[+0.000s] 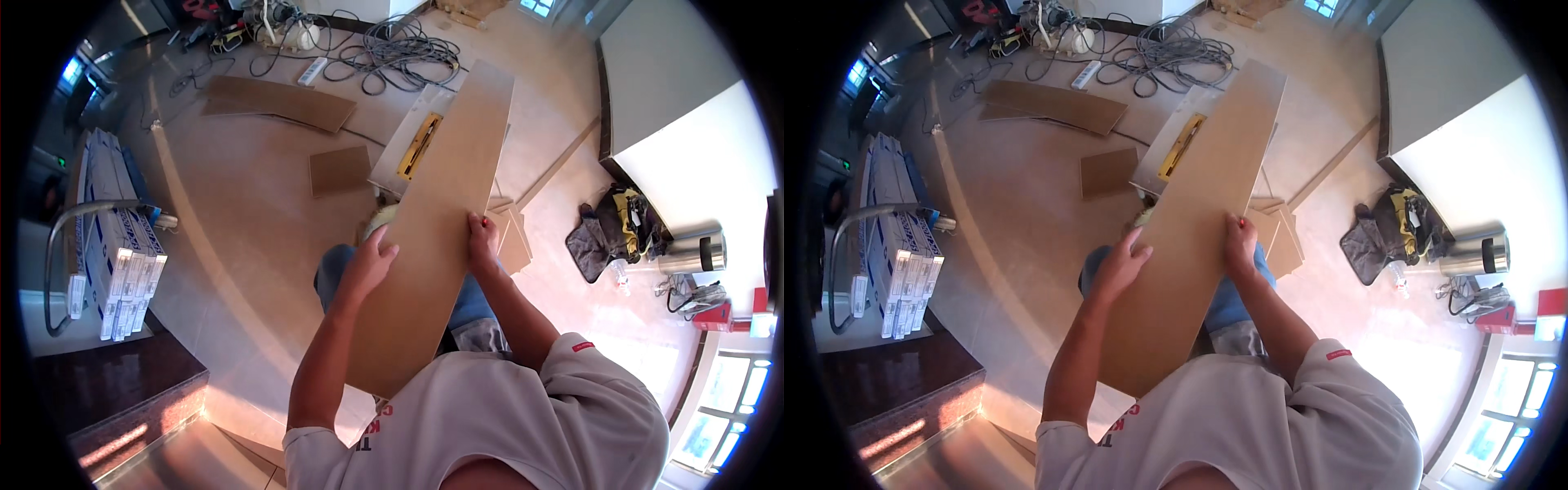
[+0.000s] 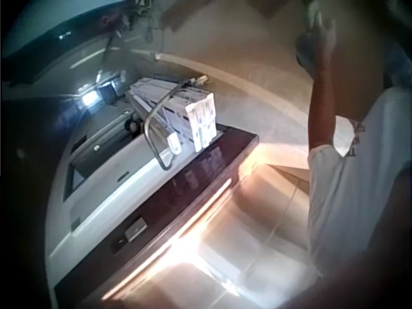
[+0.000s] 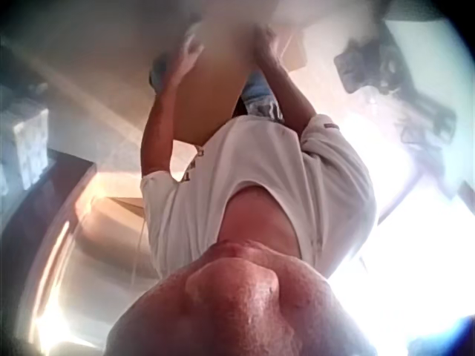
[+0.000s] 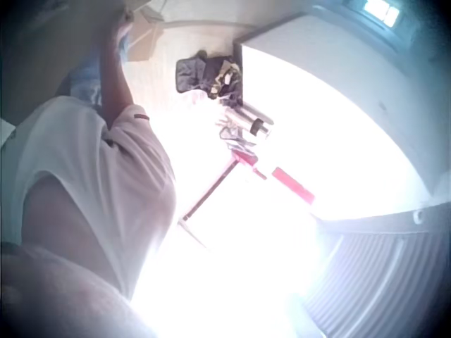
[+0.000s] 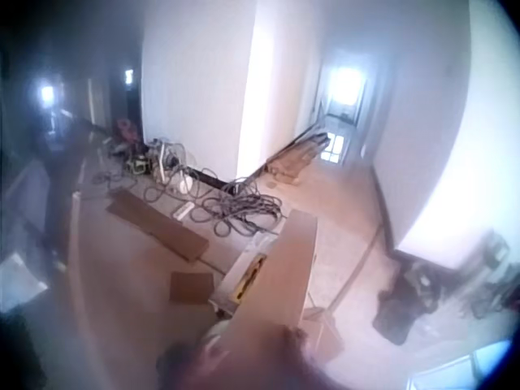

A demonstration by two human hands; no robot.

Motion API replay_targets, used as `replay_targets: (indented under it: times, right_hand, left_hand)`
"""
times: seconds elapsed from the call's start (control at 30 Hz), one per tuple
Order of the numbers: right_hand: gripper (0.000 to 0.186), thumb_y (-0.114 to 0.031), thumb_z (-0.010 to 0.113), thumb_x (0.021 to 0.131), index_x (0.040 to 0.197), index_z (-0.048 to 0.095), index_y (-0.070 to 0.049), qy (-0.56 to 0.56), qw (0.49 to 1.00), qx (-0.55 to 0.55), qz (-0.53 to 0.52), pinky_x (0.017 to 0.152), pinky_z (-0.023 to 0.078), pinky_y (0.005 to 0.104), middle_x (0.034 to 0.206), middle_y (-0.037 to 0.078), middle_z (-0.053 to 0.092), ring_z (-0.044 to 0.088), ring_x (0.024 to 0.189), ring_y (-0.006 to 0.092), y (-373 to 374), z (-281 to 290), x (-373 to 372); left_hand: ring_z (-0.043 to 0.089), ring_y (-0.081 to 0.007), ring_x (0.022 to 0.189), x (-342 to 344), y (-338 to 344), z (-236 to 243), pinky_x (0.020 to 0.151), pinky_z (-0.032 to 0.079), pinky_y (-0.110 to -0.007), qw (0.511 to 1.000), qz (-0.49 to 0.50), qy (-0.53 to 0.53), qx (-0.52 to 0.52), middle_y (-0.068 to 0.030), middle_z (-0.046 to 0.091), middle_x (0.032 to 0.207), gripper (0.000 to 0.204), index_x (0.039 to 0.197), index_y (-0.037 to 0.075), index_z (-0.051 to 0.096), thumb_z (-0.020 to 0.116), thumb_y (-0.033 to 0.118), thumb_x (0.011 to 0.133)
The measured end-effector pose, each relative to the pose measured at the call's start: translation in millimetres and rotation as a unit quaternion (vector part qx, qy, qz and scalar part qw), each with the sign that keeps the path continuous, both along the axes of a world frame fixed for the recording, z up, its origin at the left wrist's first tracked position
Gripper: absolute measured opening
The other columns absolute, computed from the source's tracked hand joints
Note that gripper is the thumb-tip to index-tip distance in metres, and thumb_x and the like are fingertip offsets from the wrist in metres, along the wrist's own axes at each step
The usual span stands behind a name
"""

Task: The person measures and marks a laminate floorboard using a square ruler and a pencil to fit a specific floor cutout, then picks up the board and carries it to another part of the room.

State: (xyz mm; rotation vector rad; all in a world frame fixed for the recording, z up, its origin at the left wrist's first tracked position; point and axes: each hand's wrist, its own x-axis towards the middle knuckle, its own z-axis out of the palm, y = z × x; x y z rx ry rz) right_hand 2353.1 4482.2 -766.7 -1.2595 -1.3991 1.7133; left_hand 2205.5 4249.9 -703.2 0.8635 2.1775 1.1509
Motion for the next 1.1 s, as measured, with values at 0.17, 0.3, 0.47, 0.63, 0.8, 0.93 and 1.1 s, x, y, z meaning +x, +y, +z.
replay_targets:
  times: [0.17,0.3,0.47,0.63,0.8,0.93,1.1]
  right_hand:
    - [0.035,-0.028,0.063,0.099,0.096,0.064,0.007,0.006,1.0,-0.003,0.009,0.068,0.049,0.035,0.083,0.008,0.065,0.058,0.077,0.015,-11,7,-10]
    - [0.036,-0.028,0.063,0.099,0.098,0.065,0.008,-0.061,0.998,0.028,0.0,0.072,0.05,0.0372,0.085,0.011,0.067,0.06,0.079,0.0176,-15,2,-16]
    - [0.038,-0.03,0.066,0.097,0.103,0.067,0.008,-0.072,0.997,0.041,-0.012,0.076,0.051,0.0379,0.09,0.013,0.071,0.063,0.084,0.0195,-18,-14,-19]
    - [0.038,-0.031,0.069,0.094,0.104,0.068,0.006,-0.091,0.995,0.04,-0.012,0.077,0.052,0.0381,0.091,0.013,0.072,0.065,0.084,0.02,-27,-9,-21]
    - [0.032,-0.026,0.067,0.1,0.108,0.068,0.004,-0.133,0.987,0.092,-0.007,0.068,0.049,0.0295,0.087,0.004,0.067,0.057,0.078,0.0123,-34,16,-20]
    - [0.035,-0.028,0.068,0.097,0.11,0.068,0.005,-0.126,0.987,0.094,-0.017,0.079,0.053,0.0376,0.097,0.014,0.072,0.065,0.087,0.0211,-15,4,-12]
    - [0.04,-0.031,0.069,0.096,0.113,0.068,0.005,-0.144,0.985,0.096,-0.007,0.083,0.053,0.0376,0.1,0.016,0.072,0.066,0.092,0.0227,-16,-1,-15]
  left_hand:
    - [0.065,-0.0421,0.114,7,-33,27,0.093,0.052,-0.046,0.998,0.025,-0.015,-0.064,-0.028,0.068,0.121,0.057,0.15,0.01,0.05,0.065,0.033,0.099]
    - [0.067,-0.0433,0.106,9,-42,21,0.087,0.053,-0.048,0.996,0.037,0.029,-0.071,-0.0264,0.07,0.112,0.056,0.149,0.014,0.052,0.064,0.035,0.099]
    - [0.067,-0.0447,0.099,8,-50,7,0.083,0.054,-0.048,0.996,0.049,0.031,-0.069,-0.0247,0.071,0.106,0.053,0.147,0.015,0.055,0.065,0.035,0.099]
    - [0.067,-0.045,0.099,9,-56,3,0.082,0.053,-0.05,0.996,0.052,0.034,-0.063,-0.0251,0.07,0.105,0.053,0.148,0.016,0.055,0.065,0.034,0.099]
    - [0.067,-0.0438,0.1,15,-49,19,0.083,0.054,-0.045,0.993,0.067,-0.013,-0.095,-0.0276,0.068,0.106,0.054,0.147,0.014,0.056,0.068,0.03,0.097]
    - [0.069,-0.0427,0.094,19,-41,22,0.081,0.055,-0.05,0.994,0.052,0.005,-0.1,-0.024,0.072,0.101,0.055,0.149,0.019,0.053,0.063,0.036,0.098]
    - [0.07,-0.0416,0.094,12,-42,10,0.08,0.055,-0.05,0.992,0.055,-0.006,-0.111,-0.0227,0.073,0.1,0.055,0.15,0.021,0.053,0.063,0.036,0.099]
